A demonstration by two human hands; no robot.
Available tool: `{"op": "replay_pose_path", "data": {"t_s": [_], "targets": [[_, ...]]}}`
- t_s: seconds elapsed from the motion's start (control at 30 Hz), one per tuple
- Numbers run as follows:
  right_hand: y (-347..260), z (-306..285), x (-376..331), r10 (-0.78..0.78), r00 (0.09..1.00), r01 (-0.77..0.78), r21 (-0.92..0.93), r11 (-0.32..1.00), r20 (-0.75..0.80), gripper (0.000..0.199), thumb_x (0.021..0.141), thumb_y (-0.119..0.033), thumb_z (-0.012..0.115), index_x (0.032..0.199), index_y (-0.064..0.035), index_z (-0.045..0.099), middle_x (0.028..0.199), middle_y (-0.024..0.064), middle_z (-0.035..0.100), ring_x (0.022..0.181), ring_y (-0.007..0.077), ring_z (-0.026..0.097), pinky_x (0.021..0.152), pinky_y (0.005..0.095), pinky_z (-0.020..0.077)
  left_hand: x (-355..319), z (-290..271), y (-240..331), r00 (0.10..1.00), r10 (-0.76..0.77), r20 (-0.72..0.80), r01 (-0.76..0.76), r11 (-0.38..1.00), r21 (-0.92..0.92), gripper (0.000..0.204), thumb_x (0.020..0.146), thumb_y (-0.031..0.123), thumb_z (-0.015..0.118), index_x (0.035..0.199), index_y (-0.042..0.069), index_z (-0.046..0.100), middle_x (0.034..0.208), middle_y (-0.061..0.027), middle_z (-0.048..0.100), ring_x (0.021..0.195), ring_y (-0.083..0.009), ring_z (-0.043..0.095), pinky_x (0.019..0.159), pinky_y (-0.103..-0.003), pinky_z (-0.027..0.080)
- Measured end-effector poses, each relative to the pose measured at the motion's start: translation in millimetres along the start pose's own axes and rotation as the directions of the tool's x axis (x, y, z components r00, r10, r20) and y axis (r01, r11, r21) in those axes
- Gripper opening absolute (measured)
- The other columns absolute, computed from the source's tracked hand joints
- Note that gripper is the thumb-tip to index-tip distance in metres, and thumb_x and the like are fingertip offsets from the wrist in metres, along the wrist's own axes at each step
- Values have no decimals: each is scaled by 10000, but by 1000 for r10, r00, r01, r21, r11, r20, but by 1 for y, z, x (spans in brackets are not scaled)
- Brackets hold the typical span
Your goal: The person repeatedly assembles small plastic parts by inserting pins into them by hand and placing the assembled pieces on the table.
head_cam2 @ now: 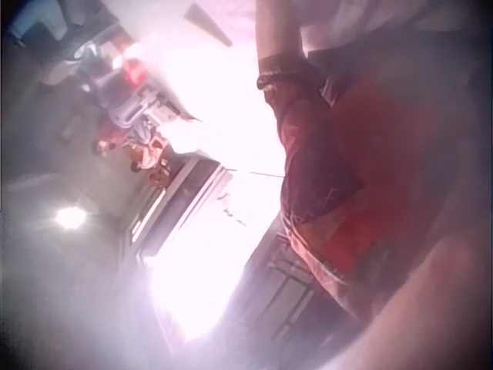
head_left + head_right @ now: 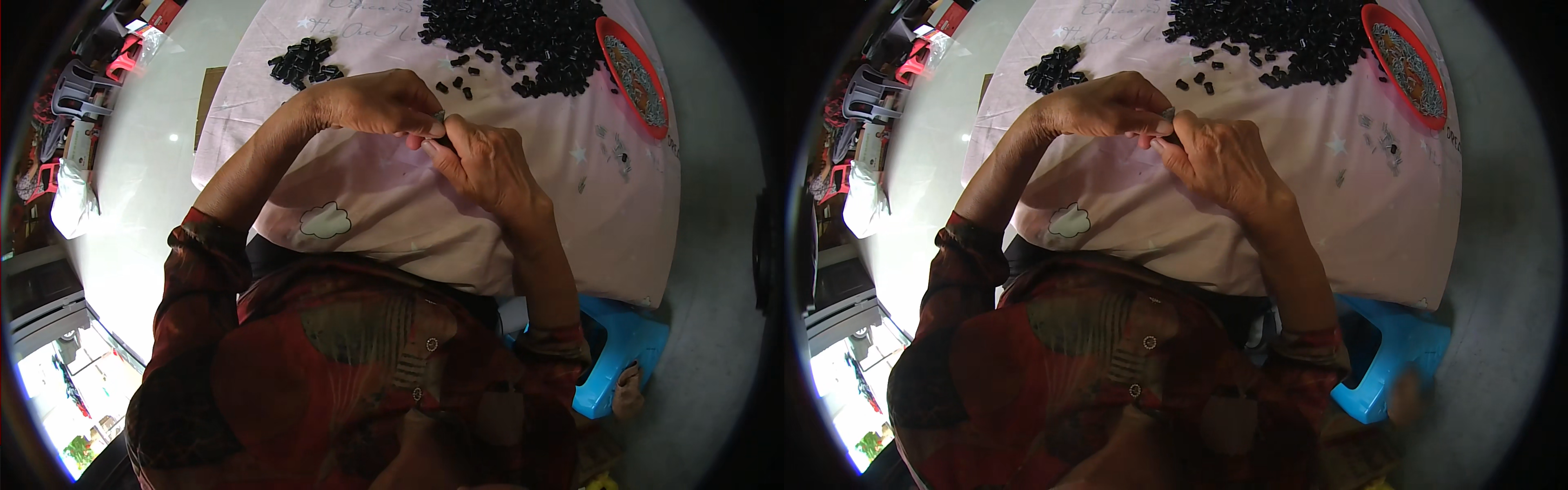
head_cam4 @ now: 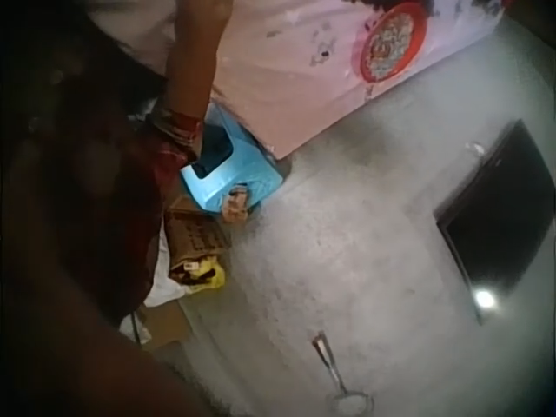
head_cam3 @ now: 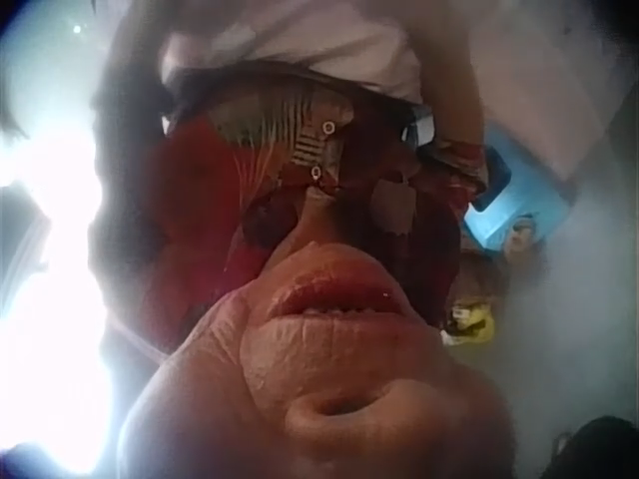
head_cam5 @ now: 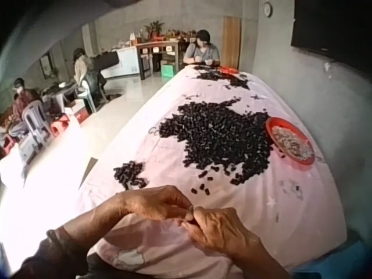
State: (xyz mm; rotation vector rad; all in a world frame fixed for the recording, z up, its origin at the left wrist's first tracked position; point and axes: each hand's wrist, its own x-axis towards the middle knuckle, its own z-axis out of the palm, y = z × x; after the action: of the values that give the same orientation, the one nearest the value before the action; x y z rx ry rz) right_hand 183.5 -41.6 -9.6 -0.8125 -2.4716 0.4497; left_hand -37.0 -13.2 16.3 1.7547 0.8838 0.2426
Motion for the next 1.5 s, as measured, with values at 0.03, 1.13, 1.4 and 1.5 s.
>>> {"op": "replay_pose_path", "data": {"t_s": [0.03, 1.13, 1.4, 1.5], "targets": [[-2, -1, 1, 1, 1000, -2, 15, 1000, 18, 209, 943, -206, 590, 861, -20, 540, 649, 149, 592, 594, 341, 620, 539, 427, 470, 0, 0, -2, 1000, 0, 18, 0, 1000, -27, 285, 952, 277, 616, 915, 7, 699, 721, 0, 624, 696, -67, 556, 641, -249, 455], [101, -81, -78, 629, 467, -875, -221, 431, -622, 252, 872, -245, 662, 1028, -56, 719, 906, 143, 727, 848, 302, 698, 796, 391, 520, 45, 13, -17, 804, 327, -498, 31, 812, 583, 243, 843, 227, 700, 1033, 75, 693, 939, -178, 707, 883, -362, 684, 771, -435, 539], [105, -83, -82, 569, 493, -822, -139, 552, -658, 269, 870, -212, 649, 1070, -51, 728, 919, 116, 737, 877, 275, 699, 825, 370, 519, 111, 4, -11, 653, 450, -609, -77, 840, 538, 163, 877, 181, 633, 954, 75, 729, 874, -191, 699, 860, -400, 664, 797, -434, 539], [110, -82, -85, 547, 529, -816, -210, 539, -649, 273, 869, -211, 649, 1078, -53, 726, 927, 116, 736, 878, 279, 698, 829, 381, 521, 97, 6, -8, 730, 271, -627, -68, 942, 329, 211, 895, 245, 660, 875, 45, 727, 742, -148, 683, 681, -288, 650, 698, -383, 531]]}}
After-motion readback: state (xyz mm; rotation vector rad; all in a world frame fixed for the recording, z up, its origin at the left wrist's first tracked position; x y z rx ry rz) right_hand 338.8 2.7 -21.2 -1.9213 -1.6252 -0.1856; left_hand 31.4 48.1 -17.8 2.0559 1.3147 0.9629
